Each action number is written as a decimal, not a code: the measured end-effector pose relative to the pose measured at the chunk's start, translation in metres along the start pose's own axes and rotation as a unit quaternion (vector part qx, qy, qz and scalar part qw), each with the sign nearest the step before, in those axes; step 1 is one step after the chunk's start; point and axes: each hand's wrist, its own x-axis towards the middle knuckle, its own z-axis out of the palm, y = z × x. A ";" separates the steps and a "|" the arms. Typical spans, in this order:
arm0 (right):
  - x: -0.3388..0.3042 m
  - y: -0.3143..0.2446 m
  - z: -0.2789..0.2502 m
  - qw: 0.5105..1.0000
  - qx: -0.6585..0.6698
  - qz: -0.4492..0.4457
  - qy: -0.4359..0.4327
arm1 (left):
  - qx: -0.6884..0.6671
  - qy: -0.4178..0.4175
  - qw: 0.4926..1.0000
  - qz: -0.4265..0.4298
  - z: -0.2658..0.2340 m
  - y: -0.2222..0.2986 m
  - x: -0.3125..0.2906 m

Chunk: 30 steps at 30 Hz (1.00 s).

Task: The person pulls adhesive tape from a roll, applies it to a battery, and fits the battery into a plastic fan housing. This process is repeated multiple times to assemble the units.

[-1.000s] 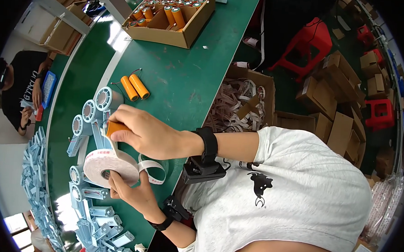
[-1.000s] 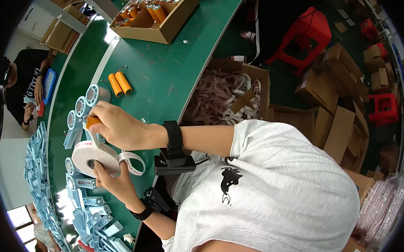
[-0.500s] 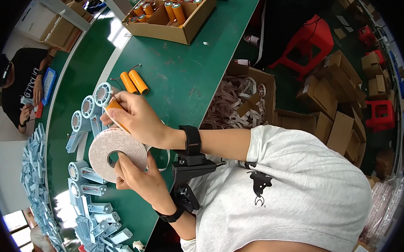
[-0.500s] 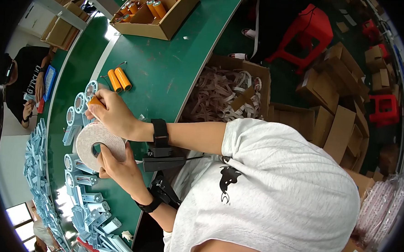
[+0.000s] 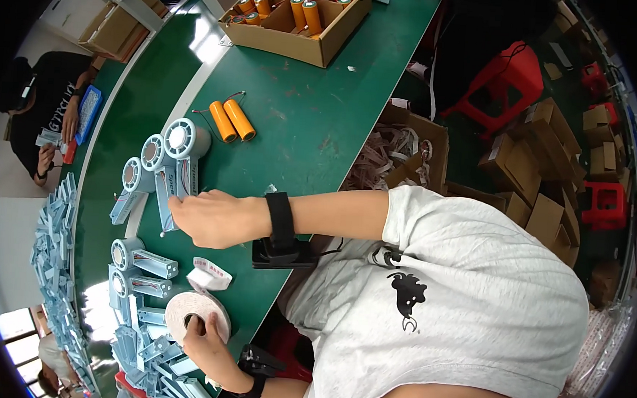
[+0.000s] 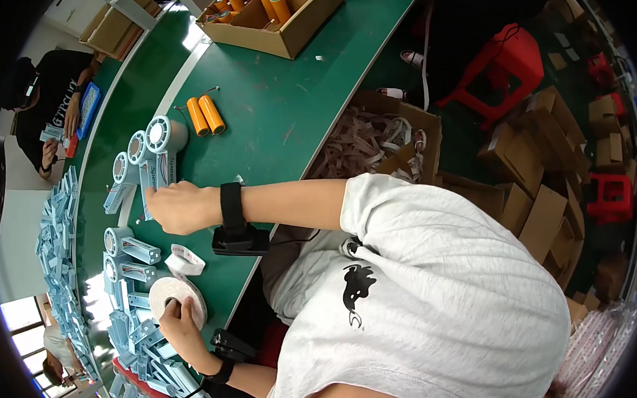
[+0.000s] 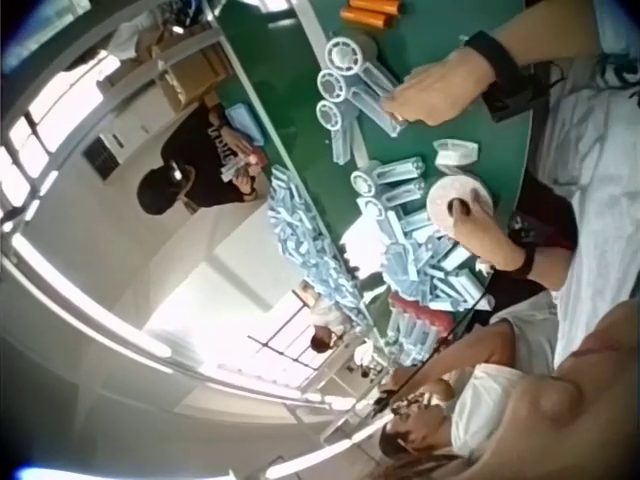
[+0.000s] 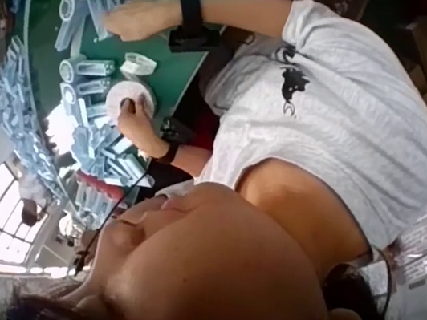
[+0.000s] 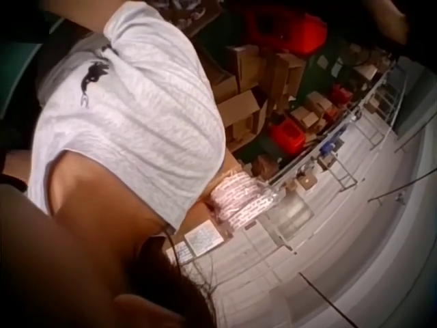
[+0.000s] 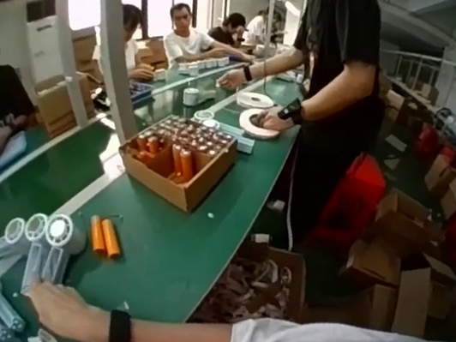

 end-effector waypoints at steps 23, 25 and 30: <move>-0.106 0.011 -0.117 0.970 0.132 -0.102 0.178 | 0.070 -0.003 0.787 0.613 -0.026 0.146 0.092; -0.099 0.011 -0.111 0.968 0.143 -0.060 0.196 | 0.033 -0.021 0.789 0.613 -0.021 0.144 0.090; -0.079 0.012 -0.097 0.947 0.128 -0.122 0.269 | 0.016 0.001 0.757 0.653 -0.009 0.138 0.099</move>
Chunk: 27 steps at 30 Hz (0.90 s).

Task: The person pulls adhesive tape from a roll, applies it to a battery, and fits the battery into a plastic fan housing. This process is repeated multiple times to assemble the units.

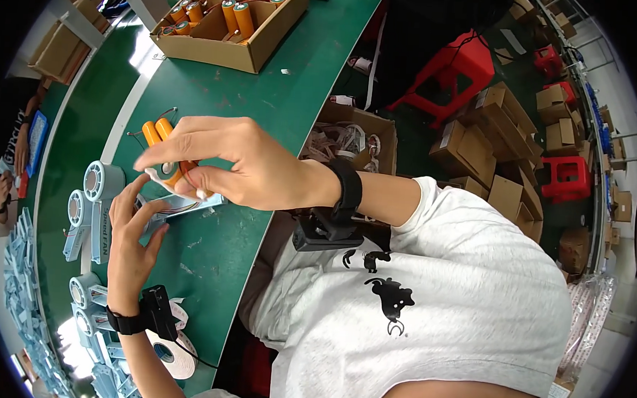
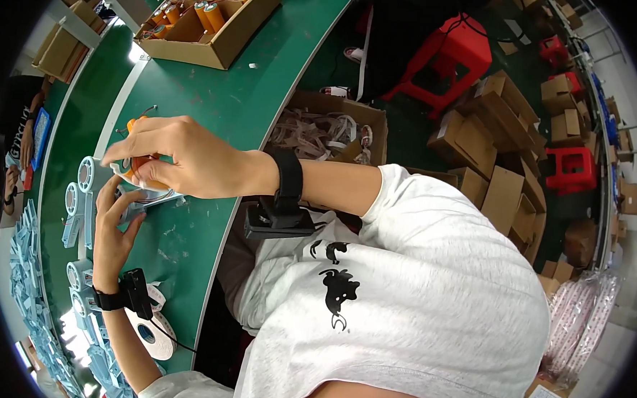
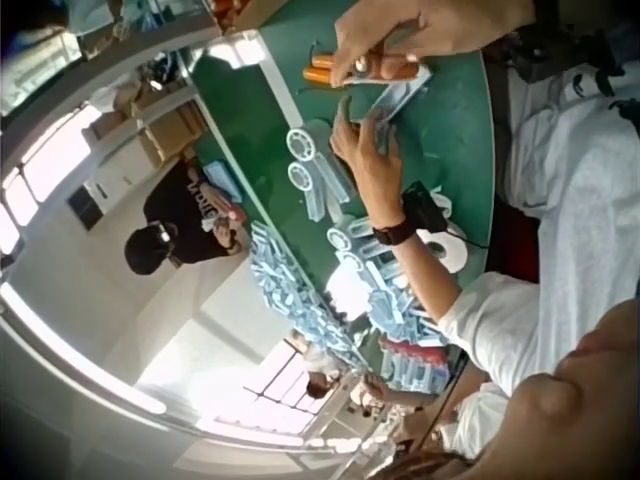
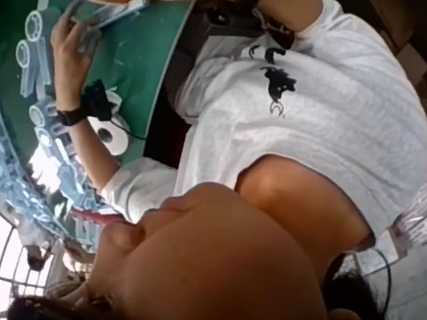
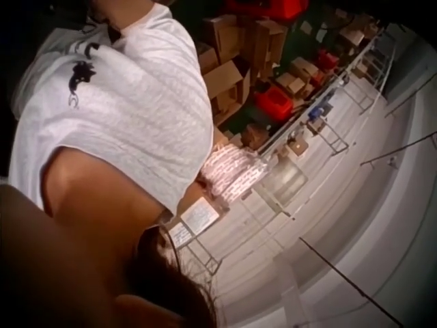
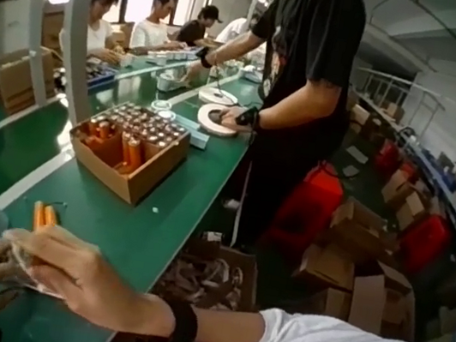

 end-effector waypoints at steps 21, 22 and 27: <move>0.017 0.009 0.012 0.943 -0.200 -0.003 -0.268 | -0.262 0.081 0.955 -0.110 0.002 0.006 0.008; 0.019 0.008 0.014 0.925 -0.232 -0.002 -0.300 | -0.262 0.084 0.955 -0.111 0.001 0.006 0.008; 0.025 0.013 0.019 0.879 -0.300 -0.056 -0.367 | -0.265 0.089 0.954 -0.109 0.002 0.002 0.006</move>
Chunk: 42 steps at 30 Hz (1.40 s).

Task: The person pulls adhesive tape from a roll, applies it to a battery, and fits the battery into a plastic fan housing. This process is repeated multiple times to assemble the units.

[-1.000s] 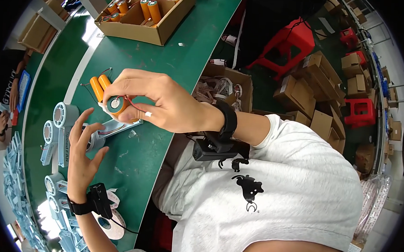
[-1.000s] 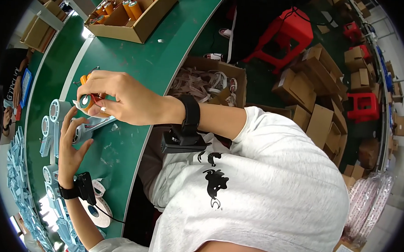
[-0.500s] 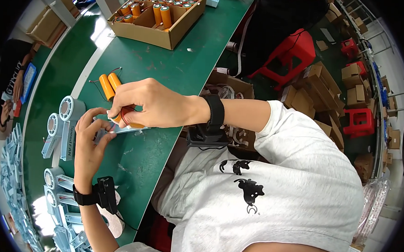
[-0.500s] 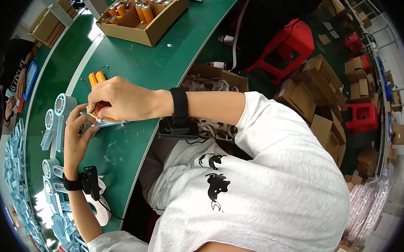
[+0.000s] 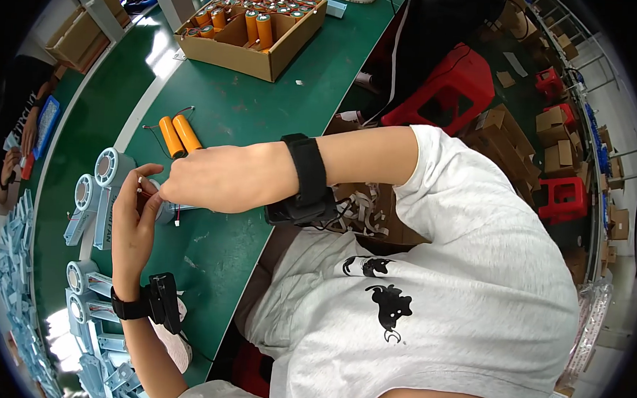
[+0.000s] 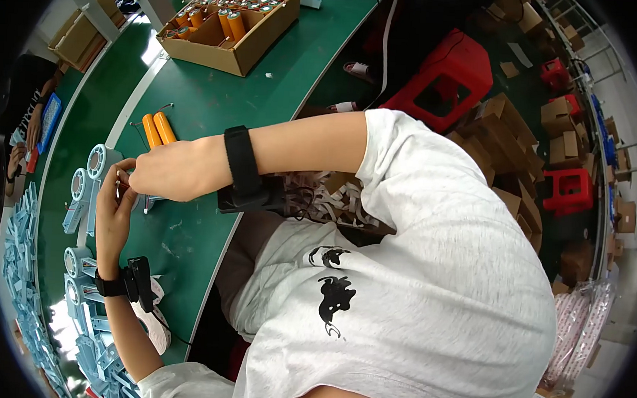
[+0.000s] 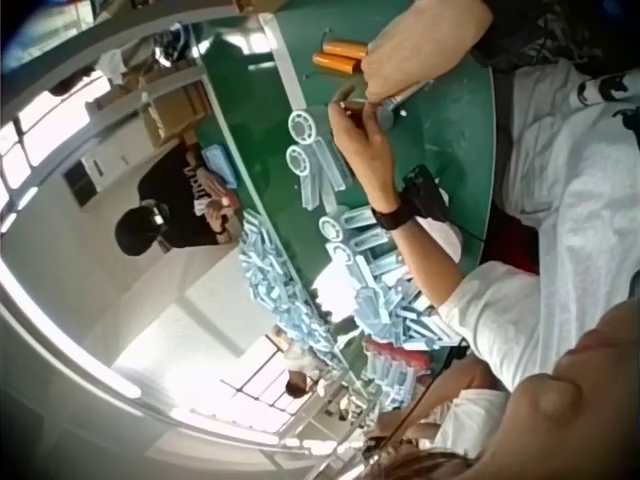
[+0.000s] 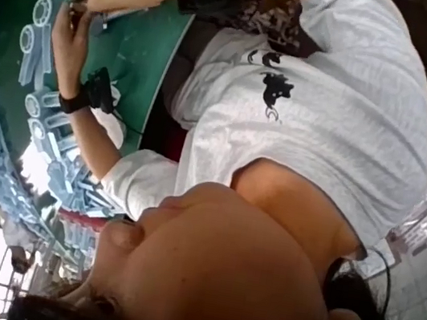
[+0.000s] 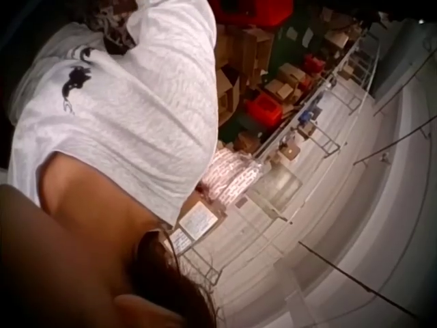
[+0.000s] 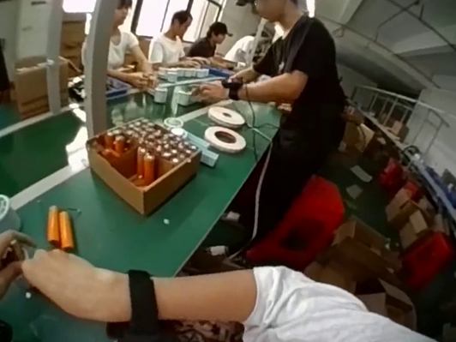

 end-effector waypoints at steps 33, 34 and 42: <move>-0.025 0.025 0.008 0.855 0.467 0.141 0.176 | 0.324 0.044 0.911 0.253 -0.019 0.071 0.040; -0.027 0.028 0.010 0.837 0.497 0.145 0.180 | 0.315 0.035 0.915 0.251 -0.021 0.072 0.045; 0.009 0.060 -0.014 0.889 0.376 0.171 0.198 | 0.337 0.066 0.895 0.286 -0.045 0.052 0.086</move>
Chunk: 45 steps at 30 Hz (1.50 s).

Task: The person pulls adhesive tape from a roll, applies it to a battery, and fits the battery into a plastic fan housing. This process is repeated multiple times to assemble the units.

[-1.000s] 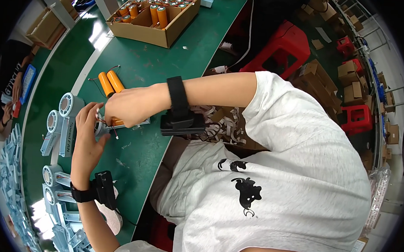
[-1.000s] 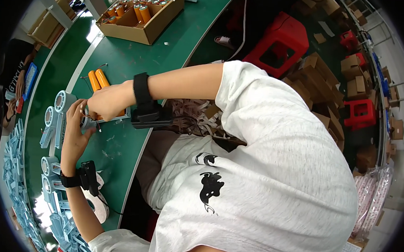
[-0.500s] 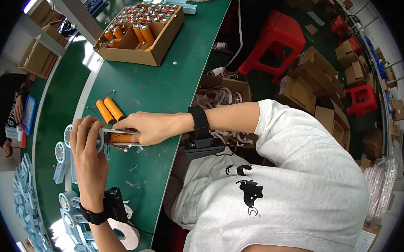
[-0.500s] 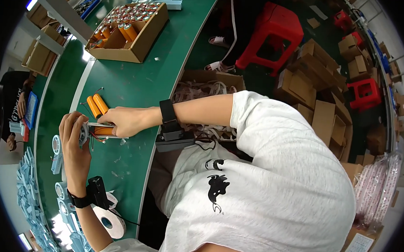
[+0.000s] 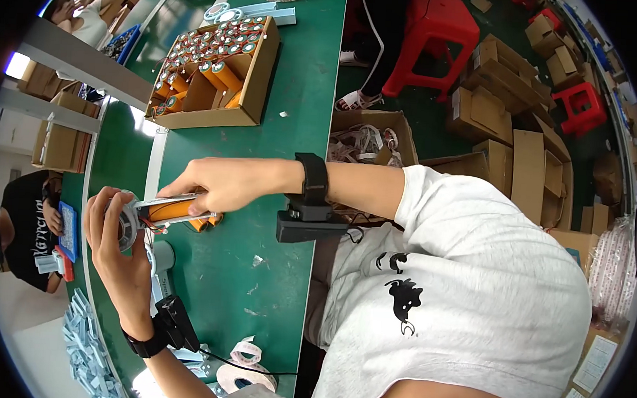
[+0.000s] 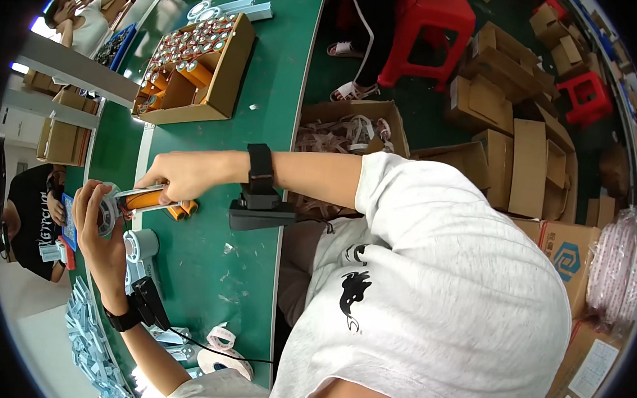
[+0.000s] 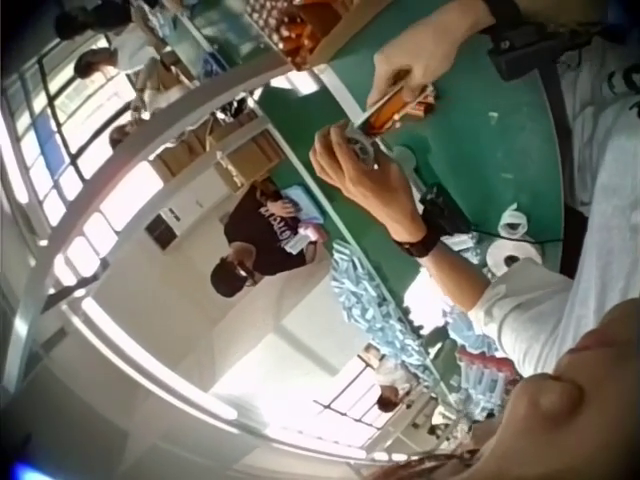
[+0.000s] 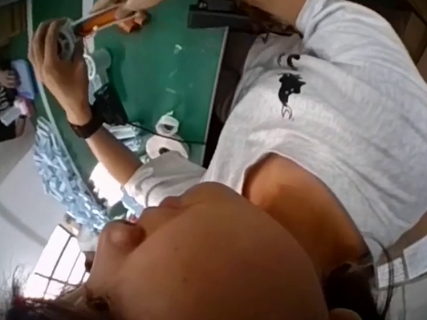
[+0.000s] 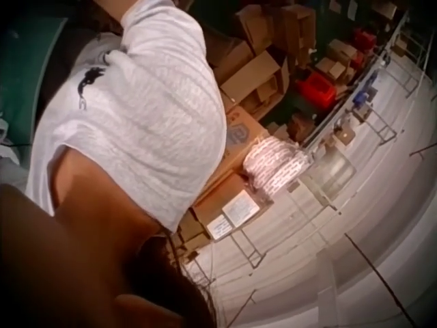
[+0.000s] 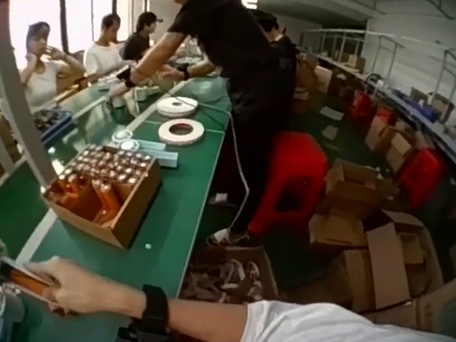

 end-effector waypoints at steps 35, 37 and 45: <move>-0.042 0.023 0.048 0.988 0.126 0.092 0.013 | 0.241 -0.102 0.771 -0.580 0.012 0.159 -0.283; -0.069 -0.009 0.081 0.968 0.166 0.145 -0.121 | 0.239 -0.024 0.833 -0.499 0.022 0.164 -0.288; -0.086 -0.028 0.140 0.977 0.094 0.086 -0.169 | 0.236 0.149 0.857 -0.433 0.009 0.171 -0.253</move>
